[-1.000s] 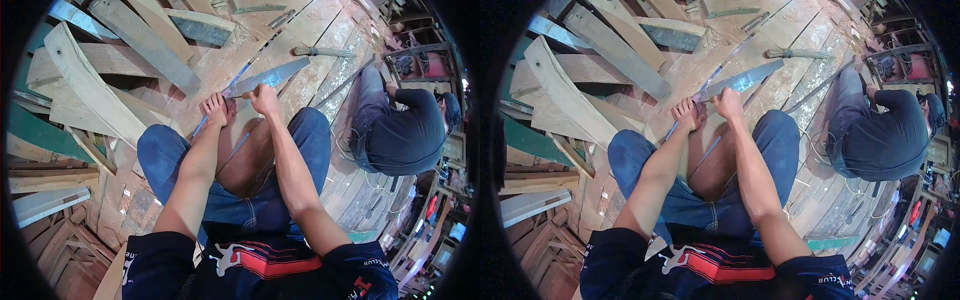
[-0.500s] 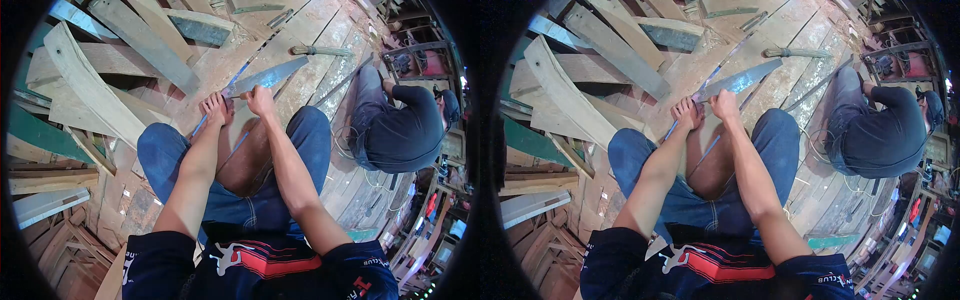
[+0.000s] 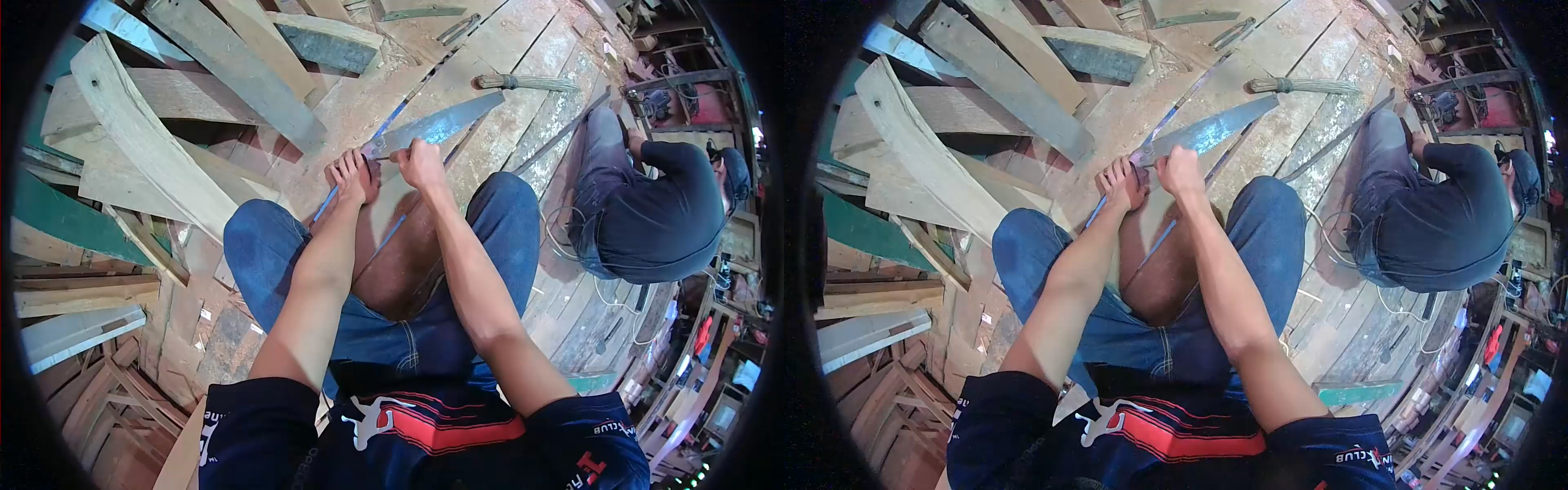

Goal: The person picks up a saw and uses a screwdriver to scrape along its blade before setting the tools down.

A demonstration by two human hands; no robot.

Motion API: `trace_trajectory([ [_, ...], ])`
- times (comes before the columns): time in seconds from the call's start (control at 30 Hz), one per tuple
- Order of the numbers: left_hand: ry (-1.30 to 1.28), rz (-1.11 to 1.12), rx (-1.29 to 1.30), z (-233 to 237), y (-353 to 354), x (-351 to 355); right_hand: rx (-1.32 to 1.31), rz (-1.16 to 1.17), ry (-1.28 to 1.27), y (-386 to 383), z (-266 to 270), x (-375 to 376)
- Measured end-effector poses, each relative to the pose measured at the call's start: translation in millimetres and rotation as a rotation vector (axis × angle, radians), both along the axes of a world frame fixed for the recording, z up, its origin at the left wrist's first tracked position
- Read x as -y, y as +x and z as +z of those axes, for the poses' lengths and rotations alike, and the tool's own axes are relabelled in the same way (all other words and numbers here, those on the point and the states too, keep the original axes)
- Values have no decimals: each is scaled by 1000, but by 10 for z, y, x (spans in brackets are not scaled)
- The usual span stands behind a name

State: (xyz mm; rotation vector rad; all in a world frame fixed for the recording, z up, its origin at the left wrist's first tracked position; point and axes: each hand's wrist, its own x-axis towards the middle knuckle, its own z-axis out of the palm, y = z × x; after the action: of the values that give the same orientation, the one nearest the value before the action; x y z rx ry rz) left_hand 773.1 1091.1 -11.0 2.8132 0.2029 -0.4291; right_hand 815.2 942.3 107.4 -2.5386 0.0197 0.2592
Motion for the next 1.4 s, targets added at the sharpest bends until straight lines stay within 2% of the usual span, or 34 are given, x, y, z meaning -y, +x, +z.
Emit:
trace_trajectory([
  [0.1, -21, -2, 5, -2, 4, -7, 2, 96, -98, -44, 123, -12],
  [0.27, -47, -21, 27, 13, -17, -46, -35, 343, -404, -56, 434, -98],
  [0.37, -59, -12, 43, -36, -16, -43, -15, 546, -474, 12, 296, -56],
  [0.47, -71, -12, 32, 2, 8, -59, -68, 578, -484, 73, 406, -40],
  [0.67, -10, -50, 37, -32, -15, -64, -83, 523, -488, 106, 416, -141],
  [0.87, -17, -71, 104, -156, -56, -95, -208, 322, -420, 113, 492, -263],
  [0.97, -59, -60, 93, -137, -51, -105, -179, 250, -345, 123, 393, -227],
  [1.1, -91, -48, 70, -87, -34, -122, -203, 221, -218, 159, 237, -207],
  [1.17, -68, -52, 85, -86, -48, -117, -127, 269, -302, 156, 149, -209],
  [1.2, -50, -57, 110, -113, -51, -115, -87, 293, -345, 161, 157, -216],
  [1.3, -4, -54, 119, -181, -45, -111, -1, 327, -250, 187, 234, -182],
  [1.4, 8, -48, 101, -199, -45, -96, -23, 279, -199, 213, 349, -218],
])
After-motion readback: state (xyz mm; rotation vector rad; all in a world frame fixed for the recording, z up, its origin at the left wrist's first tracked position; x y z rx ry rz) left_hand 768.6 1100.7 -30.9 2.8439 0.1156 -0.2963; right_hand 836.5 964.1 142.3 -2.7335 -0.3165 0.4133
